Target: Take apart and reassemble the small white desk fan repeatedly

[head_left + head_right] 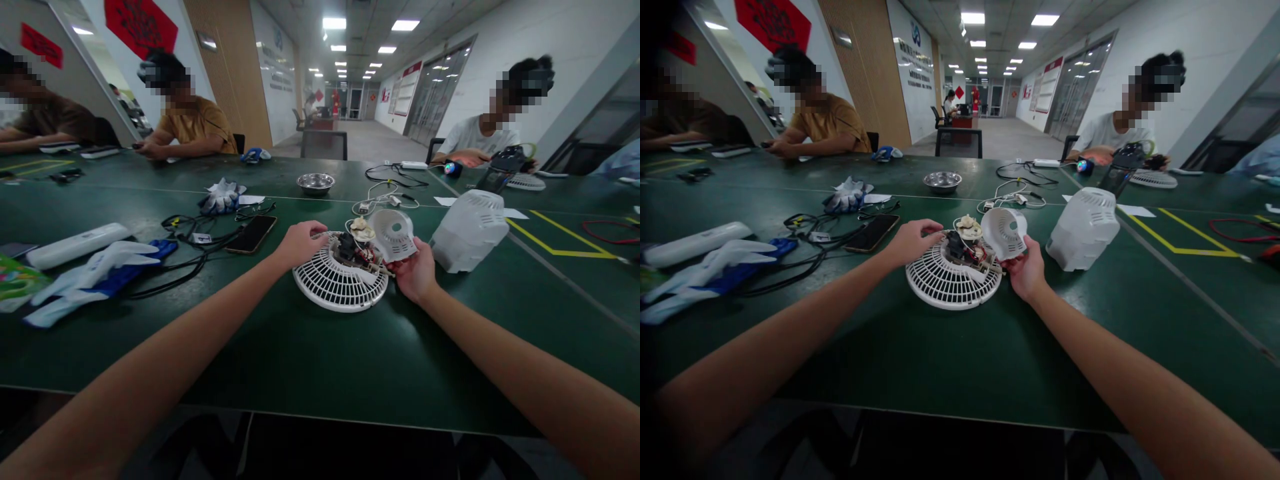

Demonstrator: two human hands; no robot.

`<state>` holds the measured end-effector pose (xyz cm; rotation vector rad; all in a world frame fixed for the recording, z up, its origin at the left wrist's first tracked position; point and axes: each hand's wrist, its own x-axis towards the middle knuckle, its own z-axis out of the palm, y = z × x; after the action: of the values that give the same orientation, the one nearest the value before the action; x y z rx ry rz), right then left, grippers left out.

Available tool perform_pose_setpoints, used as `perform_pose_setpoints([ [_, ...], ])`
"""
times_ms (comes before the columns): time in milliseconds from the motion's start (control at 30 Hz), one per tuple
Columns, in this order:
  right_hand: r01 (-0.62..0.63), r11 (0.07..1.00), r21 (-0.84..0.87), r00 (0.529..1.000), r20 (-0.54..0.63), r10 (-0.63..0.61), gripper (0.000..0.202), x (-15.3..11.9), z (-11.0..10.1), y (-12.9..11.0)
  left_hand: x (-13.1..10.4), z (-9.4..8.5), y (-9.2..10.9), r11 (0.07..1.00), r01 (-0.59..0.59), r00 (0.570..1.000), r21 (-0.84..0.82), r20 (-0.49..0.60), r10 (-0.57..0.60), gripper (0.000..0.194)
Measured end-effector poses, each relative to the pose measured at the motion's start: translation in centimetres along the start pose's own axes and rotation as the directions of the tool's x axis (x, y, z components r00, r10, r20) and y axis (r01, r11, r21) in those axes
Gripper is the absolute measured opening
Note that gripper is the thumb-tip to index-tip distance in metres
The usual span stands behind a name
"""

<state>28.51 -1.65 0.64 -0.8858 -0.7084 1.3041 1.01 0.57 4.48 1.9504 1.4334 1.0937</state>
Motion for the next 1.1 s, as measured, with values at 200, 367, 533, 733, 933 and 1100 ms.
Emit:
perform_pose_setpoints([
  [200, 0.03, 0.995, 0.091, 1.0, 0.001, -0.03, 0.025, 0.7, 0.7, 0.3, -2.4, 1.0, 1.5, 0.985, -0.15, 0.987, 0.081, 0.076, 0.144, 0.03],
  [367, 0.093, 0.995, 0.021, 0.996, 0.013, -0.094, 0.033, 0.0, 1.0, -0.4, -3.0, 0.6, 0.2, 0.955, -0.282, 0.954, 0.09, 0.132, 0.269, 0.035],
  [533, 0.253, 0.965, -0.068, 0.967, 0.039, -0.251, 0.04, -1.6, 2.5, -1.1, -2.8, 0.4, 0.2, 0.948, -0.283, 0.954, 0.144, 0.144, 0.263, 0.036],
  [733, 0.551, 0.774, -0.311, 0.833, 0.252, -0.492, 0.069, -4.8, 3.8, -1.4, -3.2, 0.6, 0.7, 0.931, -0.3, 0.953, 0.207, 0.118, 0.281, 0.031],
  [933, 0.543, 0.74, -0.397, 0.835, 0.344, -0.429, 0.063, -5.8, 3.8, -1.6, -3.0, 0.2, 0.5, 0.949, -0.291, 0.954, 0.126, 0.12, 0.276, 0.028],
  [1100, 0.619, 0.642, -0.452, 0.778, 0.465, -0.423, 0.06, -5.3, 3.7, -1.6, -2.8, -0.2, 0.0, 0.954, -0.298, 0.946, 0.037, 0.143, 0.29, 0.039],
])
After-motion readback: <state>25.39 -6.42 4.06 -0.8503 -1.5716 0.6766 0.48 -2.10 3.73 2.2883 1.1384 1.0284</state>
